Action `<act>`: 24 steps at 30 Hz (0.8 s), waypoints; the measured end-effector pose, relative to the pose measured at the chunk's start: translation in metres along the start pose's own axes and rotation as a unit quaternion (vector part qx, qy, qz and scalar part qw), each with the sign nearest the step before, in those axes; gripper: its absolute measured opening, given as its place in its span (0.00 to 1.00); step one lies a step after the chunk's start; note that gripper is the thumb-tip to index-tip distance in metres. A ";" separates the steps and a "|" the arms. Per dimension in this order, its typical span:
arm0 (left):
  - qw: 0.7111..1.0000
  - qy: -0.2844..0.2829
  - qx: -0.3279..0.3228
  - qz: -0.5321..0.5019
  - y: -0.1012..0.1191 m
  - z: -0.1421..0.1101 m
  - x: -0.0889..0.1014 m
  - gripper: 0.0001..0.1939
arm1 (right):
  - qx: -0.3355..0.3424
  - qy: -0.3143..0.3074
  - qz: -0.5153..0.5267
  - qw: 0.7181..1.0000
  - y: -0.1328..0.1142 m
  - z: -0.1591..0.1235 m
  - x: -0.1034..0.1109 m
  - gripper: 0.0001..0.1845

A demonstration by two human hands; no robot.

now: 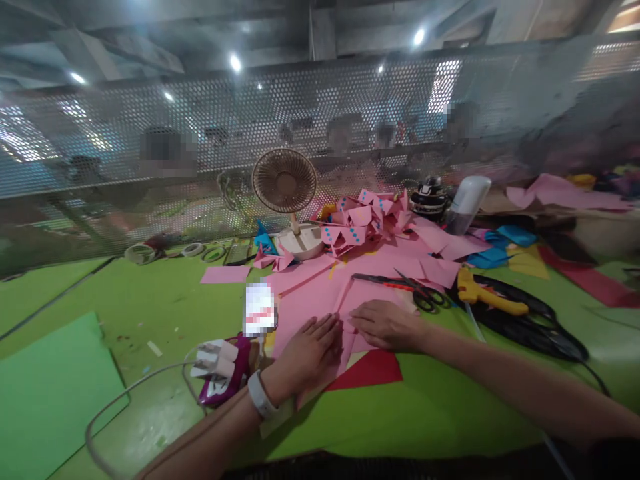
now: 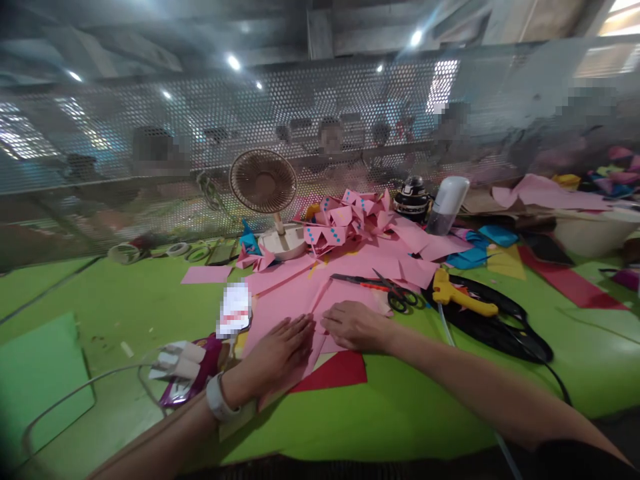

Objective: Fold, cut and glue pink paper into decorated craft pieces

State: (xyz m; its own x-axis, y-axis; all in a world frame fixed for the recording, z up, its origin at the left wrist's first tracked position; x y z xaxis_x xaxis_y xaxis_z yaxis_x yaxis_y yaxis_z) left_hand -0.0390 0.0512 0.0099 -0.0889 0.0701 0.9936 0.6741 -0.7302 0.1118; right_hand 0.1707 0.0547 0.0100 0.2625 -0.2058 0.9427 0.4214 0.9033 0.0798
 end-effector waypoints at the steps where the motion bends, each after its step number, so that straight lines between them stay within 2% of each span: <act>1: 1.000 0.002 0.000 0.001 0.001 0.000 0.000 0.24 | 0.003 0.002 0.002 1.000 0.001 0.000 -0.001 0.17; 6: 1.000 0.003 -0.001 0.002 0.003 -0.001 0.001 0.25 | 0.018 0.018 0.005 1.000 0.004 -0.002 -0.001 0.19; 12: 1.000 0.008 -0.001 -0.013 -0.001 -0.001 -0.003 0.26 | 0.030 0.027 0.028 0.999 0.008 -0.004 0.001 0.17; 18: 1.000 -0.003 0.017 -0.023 0.000 -0.001 -0.003 0.27 | 0.023 -0.002 0.002 1.000 0.010 -0.003 -0.002 0.14; 24: 0.998 -0.035 0.002 -0.042 0.009 -0.004 0.006 0.30 | -0.005 0.033 0.002 0.999 0.017 -0.010 0.003 0.13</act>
State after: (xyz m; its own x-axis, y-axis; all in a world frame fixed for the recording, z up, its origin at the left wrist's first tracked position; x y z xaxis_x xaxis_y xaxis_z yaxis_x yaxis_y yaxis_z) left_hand -0.0362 0.0426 0.0165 -0.0942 0.1791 0.9793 0.6694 -0.7168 0.1955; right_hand 0.1879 0.0658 0.0113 0.3213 -0.2272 0.9193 0.4288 0.9005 0.0727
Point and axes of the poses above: each hand's wrist, its own z-axis towards the middle knuckle, its own x-axis out of the back of the hand, y = z × x, the point moved 2 cm from there along z, towards the middle knuckle, and after that the axes turned 7 degrees about x, right-handed, at the moved point
